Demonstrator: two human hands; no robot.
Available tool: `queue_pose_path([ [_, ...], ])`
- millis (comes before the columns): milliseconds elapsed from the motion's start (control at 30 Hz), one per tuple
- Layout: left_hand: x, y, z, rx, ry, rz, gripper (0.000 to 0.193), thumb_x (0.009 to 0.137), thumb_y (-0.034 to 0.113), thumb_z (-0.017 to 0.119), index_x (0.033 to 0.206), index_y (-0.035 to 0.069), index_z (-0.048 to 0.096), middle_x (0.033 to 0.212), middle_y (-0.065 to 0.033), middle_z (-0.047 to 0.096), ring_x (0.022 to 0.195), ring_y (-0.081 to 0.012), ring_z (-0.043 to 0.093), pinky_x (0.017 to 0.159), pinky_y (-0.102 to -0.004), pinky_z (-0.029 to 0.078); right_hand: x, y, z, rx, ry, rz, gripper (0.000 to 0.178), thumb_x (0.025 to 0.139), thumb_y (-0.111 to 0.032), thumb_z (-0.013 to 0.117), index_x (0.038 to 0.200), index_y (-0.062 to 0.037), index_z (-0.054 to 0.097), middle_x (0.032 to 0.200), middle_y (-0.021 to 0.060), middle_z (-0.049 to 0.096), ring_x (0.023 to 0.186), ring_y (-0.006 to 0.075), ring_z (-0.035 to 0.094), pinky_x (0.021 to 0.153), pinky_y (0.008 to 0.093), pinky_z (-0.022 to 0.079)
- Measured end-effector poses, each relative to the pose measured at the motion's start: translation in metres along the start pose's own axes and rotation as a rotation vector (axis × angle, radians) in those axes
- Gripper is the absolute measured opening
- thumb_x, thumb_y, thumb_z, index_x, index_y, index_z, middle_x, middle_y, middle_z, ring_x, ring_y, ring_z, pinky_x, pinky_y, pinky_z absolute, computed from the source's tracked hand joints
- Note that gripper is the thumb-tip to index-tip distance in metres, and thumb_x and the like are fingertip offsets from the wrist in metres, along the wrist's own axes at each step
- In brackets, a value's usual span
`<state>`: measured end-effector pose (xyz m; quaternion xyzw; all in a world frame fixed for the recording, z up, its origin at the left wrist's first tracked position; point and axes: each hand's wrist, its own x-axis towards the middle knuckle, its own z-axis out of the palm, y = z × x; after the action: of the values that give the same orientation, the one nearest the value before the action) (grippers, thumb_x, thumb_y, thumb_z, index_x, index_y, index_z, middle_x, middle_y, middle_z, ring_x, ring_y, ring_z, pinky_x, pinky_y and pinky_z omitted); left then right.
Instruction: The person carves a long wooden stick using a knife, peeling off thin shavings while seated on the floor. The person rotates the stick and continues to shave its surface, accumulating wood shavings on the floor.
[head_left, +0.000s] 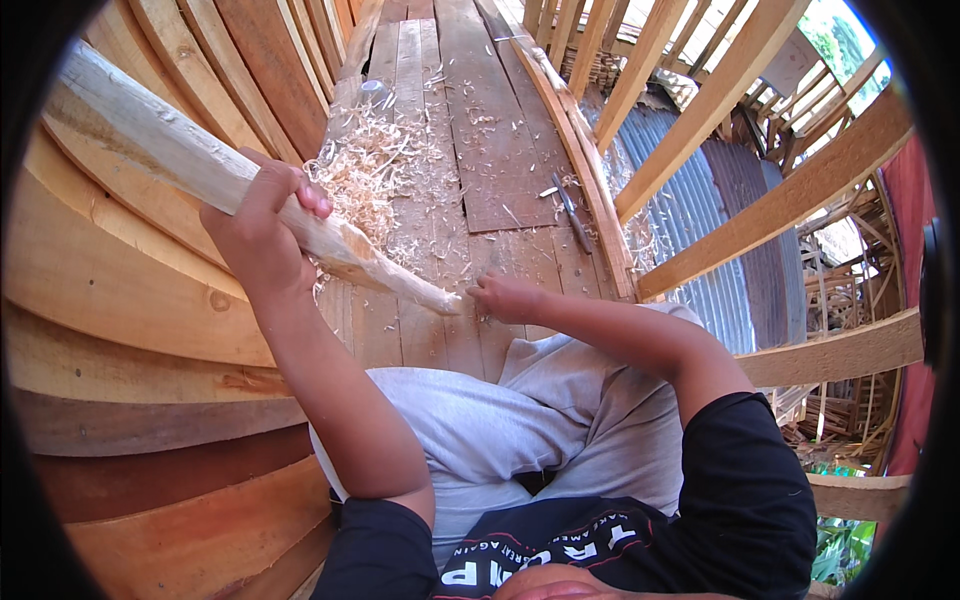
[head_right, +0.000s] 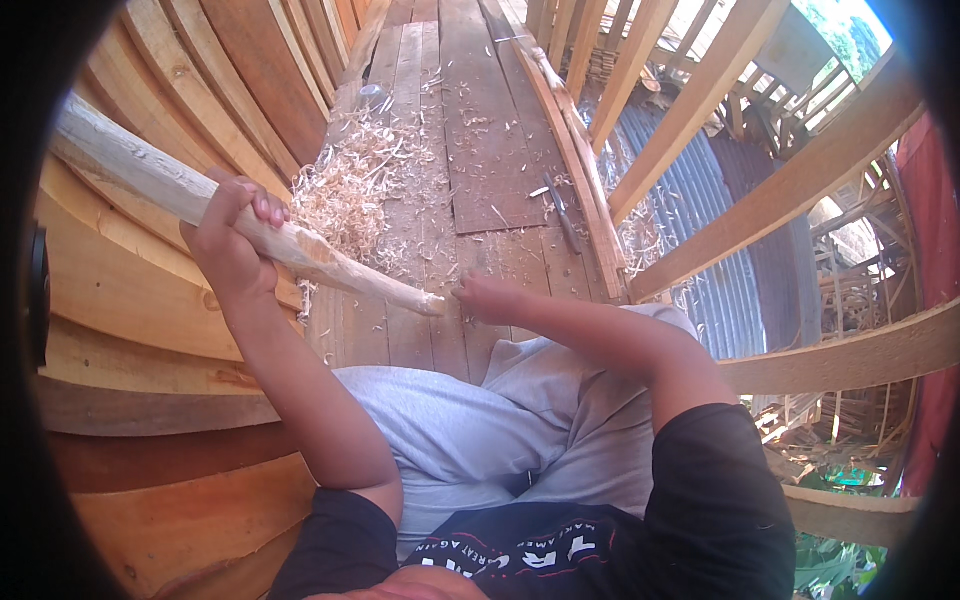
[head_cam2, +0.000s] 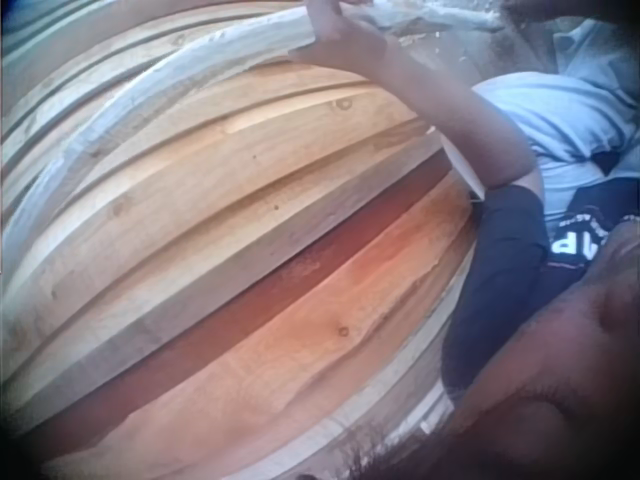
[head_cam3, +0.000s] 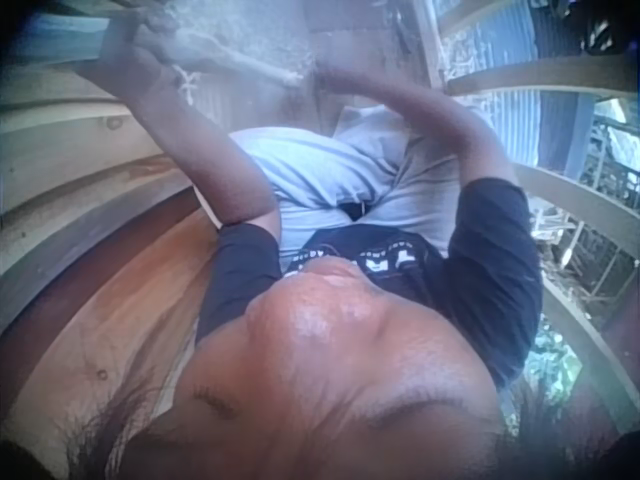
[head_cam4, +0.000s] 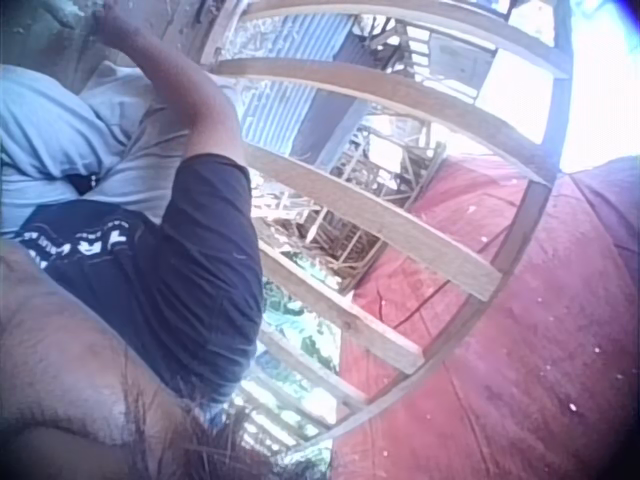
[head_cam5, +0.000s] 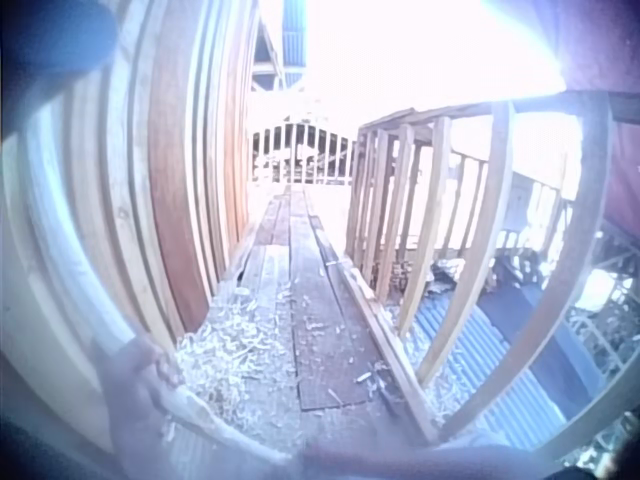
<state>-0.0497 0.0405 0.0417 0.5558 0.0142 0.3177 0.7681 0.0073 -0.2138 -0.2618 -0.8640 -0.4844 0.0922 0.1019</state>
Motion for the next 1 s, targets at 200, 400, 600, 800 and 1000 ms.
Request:
queue_pose_path([
  [200, 0.003, -0.001, -0.006, 0.008, -0.004, 0.005, 0.011, 0.073, 0.006, 0.056, 0.065, 0.003, 0.048, 0.055, -0.0080, 0.044, 0.049, -0.0187, 0.046, 0.051, -0.0328, 0.043, -0.015, -0.020, 0.002, -0.243, 0.001, -0.020, 0.023, 0.081, -0.008, 0.055, 0.102, 0.0011, 0.060, 0.100, 0.0142, 0.054, 0.096, 0.0275, 0.056, 0.072, 0.0316, 0.056],
  [400, 0.001, -0.004, 0.001, -0.082, 0.005, -0.004, 0.008, 0.069, -0.003, 0.054, 0.064, -0.001, 0.048, 0.056, -0.0091, 0.046, 0.046, -0.0172, 0.047, 0.045, -0.0303, 0.043, -0.011, -0.001, 0.019, -0.217, -0.003, -0.083, 0.015, 0.080, -0.008, 0.055, 0.088, -0.0002, 0.064, 0.094, 0.0106, 0.056, 0.095, 0.0256, 0.056, 0.071, 0.0303, 0.056],
  [600, 0.002, -0.007, 0.001, -0.025, 0.032, 0.018, 0.007, 0.069, -0.003, 0.053, 0.065, -0.002, 0.048, 0.056, -0.0092, 0.046, 0.046, -0.0174, 0.046, 0.044, -0.0308, 0.043, 0.009, 0.026, 0.001, -0.052, 0.018, 0.088, 0.013, 0.079, -0.003, 0.055, 0.075, -0.0004, 0.066, 0.087, 0.0158, 0.060, 0.087, 0.0328, 0.061, 0.075, 0.0408, 0.052],
  [800, 0.000, -0.009, 0.005, 0.017, 0.051, 0.005, 0.007, 0.069, -0.004, 0.053, 0.065, -0.002, 0.048, 0.056, -0.0093, 0.046, 0.046, -0.0177, 0.047, 0.044, -0.0306, 0.043, 0.012, 0.099, -0.017, 0.196, 0.588, 0.478, 0.015, 0.076, 0.000, 0.059, 0.085, 0.0006, 0.071, 0.081, 0.0209, 0.062, 0.080, 0.0368, 0.062, 0.074, 0.0433, 0.049],
  [1000, 0.000, -0.018, 0.014, 0.029, 0.014, 0.006, 0.008, 0.071, -0.004, 0.052, 0.065, -0.001, 0.047, 0.056, -0.0091, 0.045, 0.046, -0.0175, 0.047, 0.045, -0.0304, 0.043, 0.013, 0.131, -0.027, 0.149, 0.527, 0.545, 0.012, 0.077, -0.003, 0.060, 0.082, 0.0008, 0.070, 0.084, 0.0215, 0.062, 0.084, 0.0367, 0.062, 0.077, 0.0446, 0.048],
])
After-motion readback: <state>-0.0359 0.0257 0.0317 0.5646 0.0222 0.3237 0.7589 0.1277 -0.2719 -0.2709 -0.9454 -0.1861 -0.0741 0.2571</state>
